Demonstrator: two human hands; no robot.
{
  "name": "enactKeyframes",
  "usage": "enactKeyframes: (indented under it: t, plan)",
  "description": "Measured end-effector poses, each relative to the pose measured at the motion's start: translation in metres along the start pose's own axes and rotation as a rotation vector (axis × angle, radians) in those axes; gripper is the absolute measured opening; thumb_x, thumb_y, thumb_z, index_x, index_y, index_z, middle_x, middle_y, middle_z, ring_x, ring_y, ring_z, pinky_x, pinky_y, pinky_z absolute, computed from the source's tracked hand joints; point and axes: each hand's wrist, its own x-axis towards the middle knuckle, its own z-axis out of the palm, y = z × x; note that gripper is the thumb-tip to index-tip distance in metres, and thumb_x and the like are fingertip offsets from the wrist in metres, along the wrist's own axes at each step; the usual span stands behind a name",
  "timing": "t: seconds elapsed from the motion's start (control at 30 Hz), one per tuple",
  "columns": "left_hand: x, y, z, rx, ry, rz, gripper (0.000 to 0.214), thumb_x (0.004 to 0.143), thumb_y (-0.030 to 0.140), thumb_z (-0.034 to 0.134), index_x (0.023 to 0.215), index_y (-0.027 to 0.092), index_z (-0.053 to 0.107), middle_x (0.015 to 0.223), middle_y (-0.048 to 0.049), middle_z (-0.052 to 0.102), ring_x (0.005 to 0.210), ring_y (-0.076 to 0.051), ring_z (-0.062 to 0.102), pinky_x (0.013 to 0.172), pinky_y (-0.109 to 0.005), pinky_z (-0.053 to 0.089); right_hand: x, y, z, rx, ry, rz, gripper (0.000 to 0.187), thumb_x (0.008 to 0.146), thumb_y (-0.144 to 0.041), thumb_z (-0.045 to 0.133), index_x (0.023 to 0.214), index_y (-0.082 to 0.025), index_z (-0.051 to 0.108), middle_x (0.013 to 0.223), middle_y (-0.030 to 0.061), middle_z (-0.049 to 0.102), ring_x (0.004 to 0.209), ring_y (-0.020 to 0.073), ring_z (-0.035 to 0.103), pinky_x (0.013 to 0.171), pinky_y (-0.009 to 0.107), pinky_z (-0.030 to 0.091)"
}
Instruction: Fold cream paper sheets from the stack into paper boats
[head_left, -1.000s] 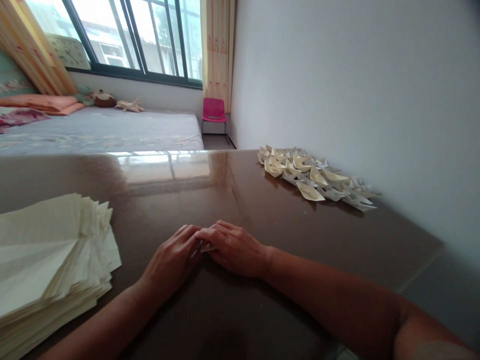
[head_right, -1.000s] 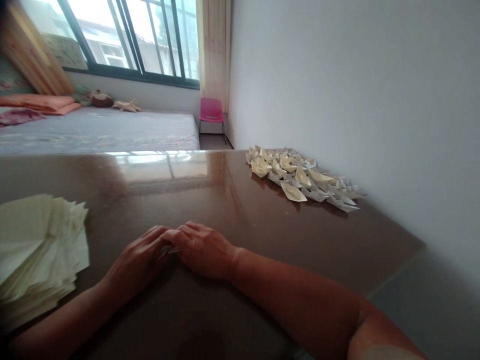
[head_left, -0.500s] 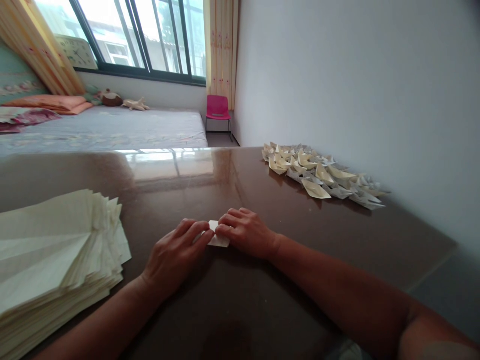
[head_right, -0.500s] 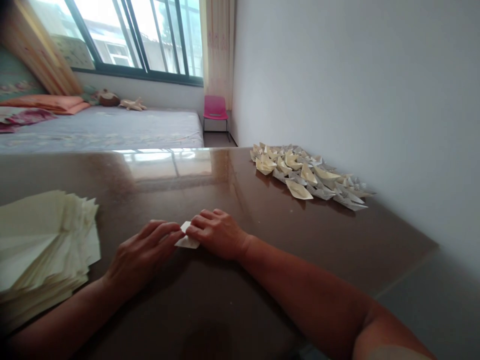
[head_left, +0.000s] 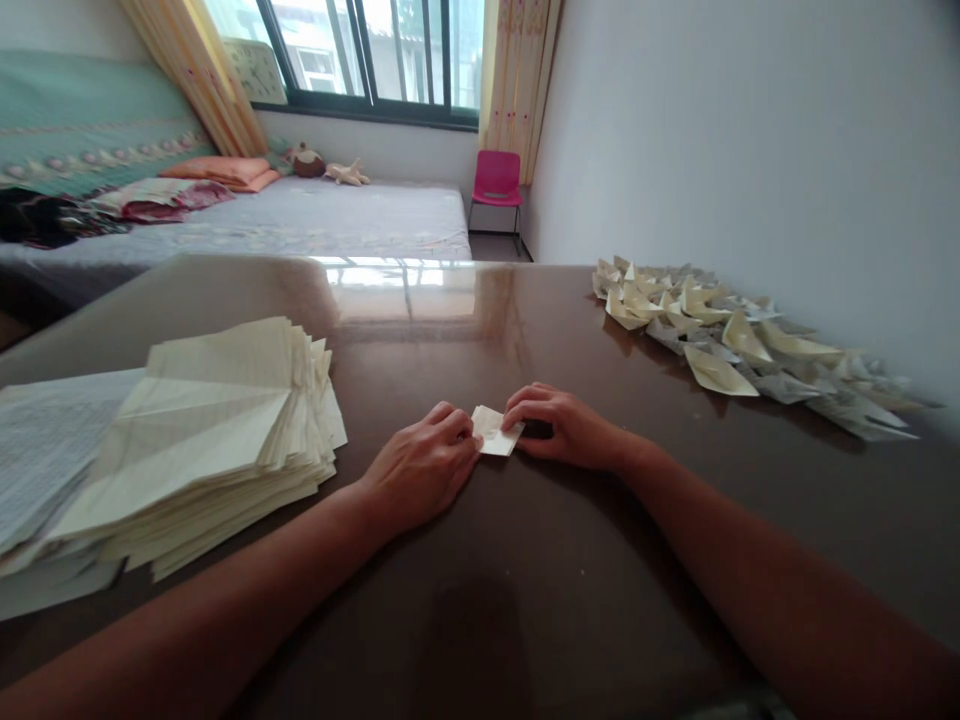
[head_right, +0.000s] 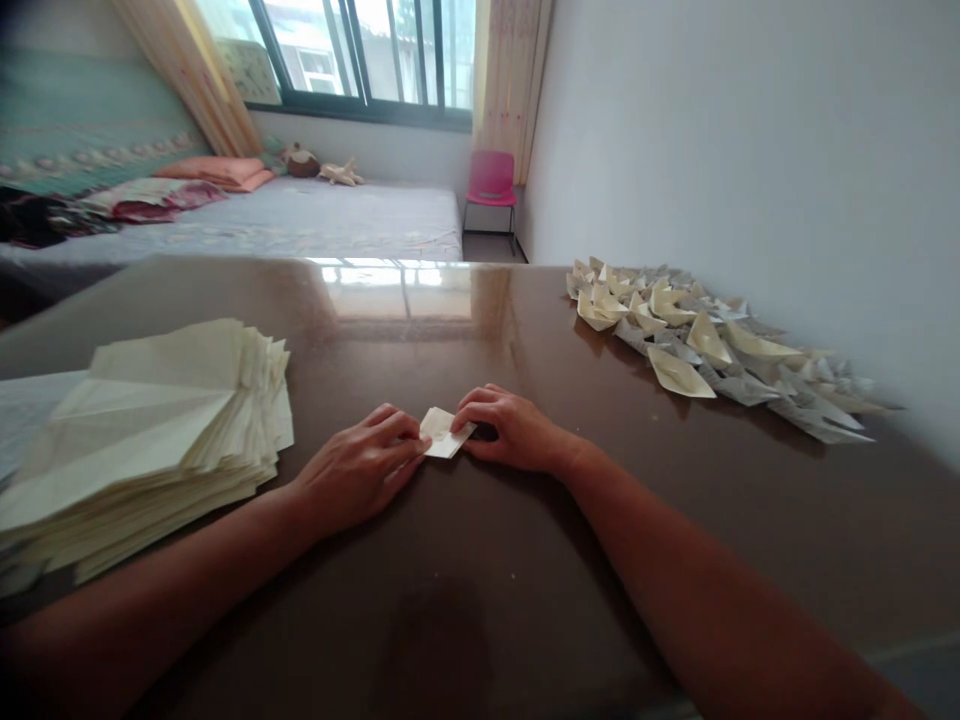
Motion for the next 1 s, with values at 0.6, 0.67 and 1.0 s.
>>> enactKeyframes:
  t: [0.6,0.67,1.0]
  plan:
    - [0.018,-0.001,0.008,0.098,-0.105,-0.420,0.035,0.096,0.042,0.037,0.080,0.020,0.060,0.085,-0.0035,0.065,0.084,-0.019,0.060,0.064,-0.027,0.042,0.015,-0.010,0.020,-0.343,0.032,0.352,0.030,0.095,-0.040,0.046,0.081,-0.019,0.062,0.084,0.0044,0.061,0.084,0.0165,0.055,0.075,0.028,0.039]
    - [0.018,-0.002,0.008,0.129,-0.110,-0.415,0.037,0.096,0.044,0.036,0.079,0.020,0.060,0.083,-0.0037,0.065,0.083,-0.019,0.061,0.064,-0.027,0.042,0.015,-0.012,0.020,-0.389,0.030,0.372,0.031,0.095,-0.041,0.045,0.079,-0.020,0.061,0.083,0.0039,0.060,0.083,0.0163,0.055,0.072,0.027,0.038]
    - [0.021,0.001,0.008,0.176,-0.140,-0.414,0.036,0.096,0.040,0.037,0.079,0.020,0.062,0.079,-0.0045,0.063,0.079,-0.020,0.061,0.061,-0.028,0.042,0.019,-0.020,0.024,-0.575,0.031,0.419,0.033,0.095,-0.045,0.043,0.077,-0.021,0.057,0.083,0.0046,0.062,0.079,0.0180,0.056,0.064,0.029,0.034]
